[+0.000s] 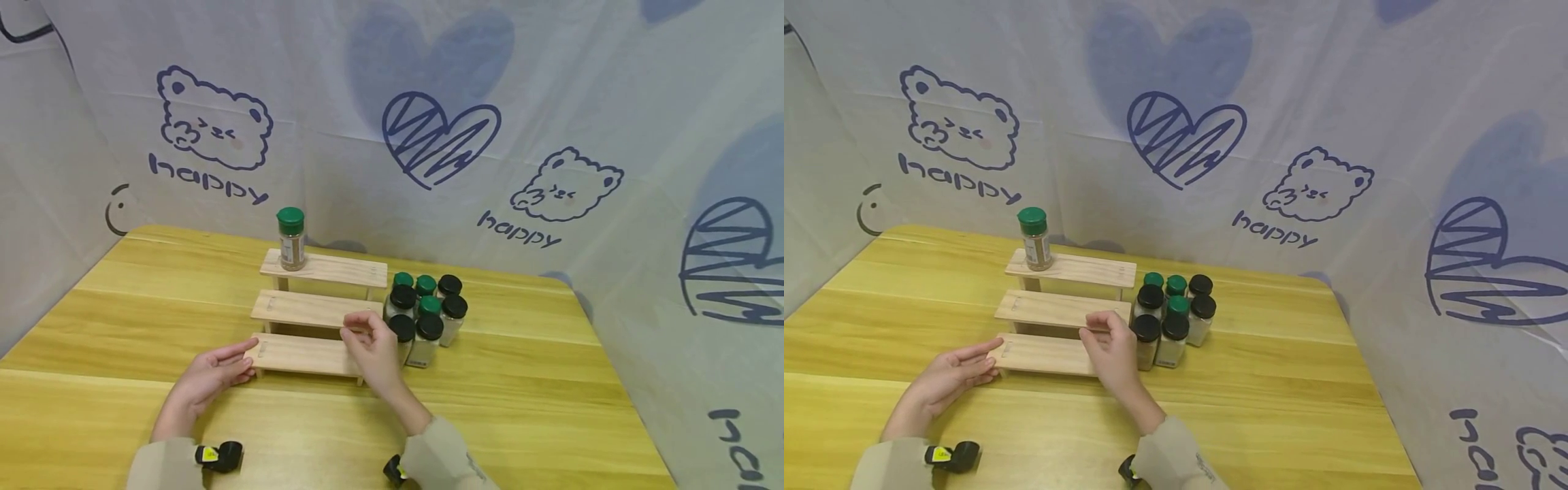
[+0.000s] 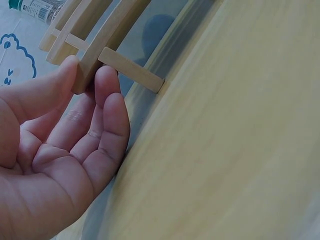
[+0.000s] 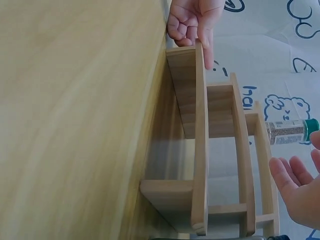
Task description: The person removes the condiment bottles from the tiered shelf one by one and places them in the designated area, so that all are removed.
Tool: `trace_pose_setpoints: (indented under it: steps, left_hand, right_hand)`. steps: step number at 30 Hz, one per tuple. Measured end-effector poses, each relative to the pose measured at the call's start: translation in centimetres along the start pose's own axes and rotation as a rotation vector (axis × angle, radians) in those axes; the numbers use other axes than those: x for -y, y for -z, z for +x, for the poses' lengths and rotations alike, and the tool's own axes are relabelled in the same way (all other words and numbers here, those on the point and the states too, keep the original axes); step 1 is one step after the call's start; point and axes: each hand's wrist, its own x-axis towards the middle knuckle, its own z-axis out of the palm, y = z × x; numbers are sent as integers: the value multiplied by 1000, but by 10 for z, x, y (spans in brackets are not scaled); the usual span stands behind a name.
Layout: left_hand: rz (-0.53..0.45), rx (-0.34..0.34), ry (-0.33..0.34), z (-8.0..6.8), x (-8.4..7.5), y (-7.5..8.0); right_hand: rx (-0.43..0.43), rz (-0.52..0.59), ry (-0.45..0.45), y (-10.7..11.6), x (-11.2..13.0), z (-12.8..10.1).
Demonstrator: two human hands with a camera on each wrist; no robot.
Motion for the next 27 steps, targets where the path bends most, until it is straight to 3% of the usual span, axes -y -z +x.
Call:
trace_pose_setpoints:
  steps: [6,16,27]
  left_hand:
    - [-24,-12,4,-1,-2,-3]
    - [-32,-3,-4,-2,-3,-4]
    - [-25,-4,7,-2,-3,-3]
  right_hand:
    - [-9,3,-36,-4,5,9]
    - [-45,-45,-9,-15,17,28]
    - [-54,-122,100,-26,30,47]
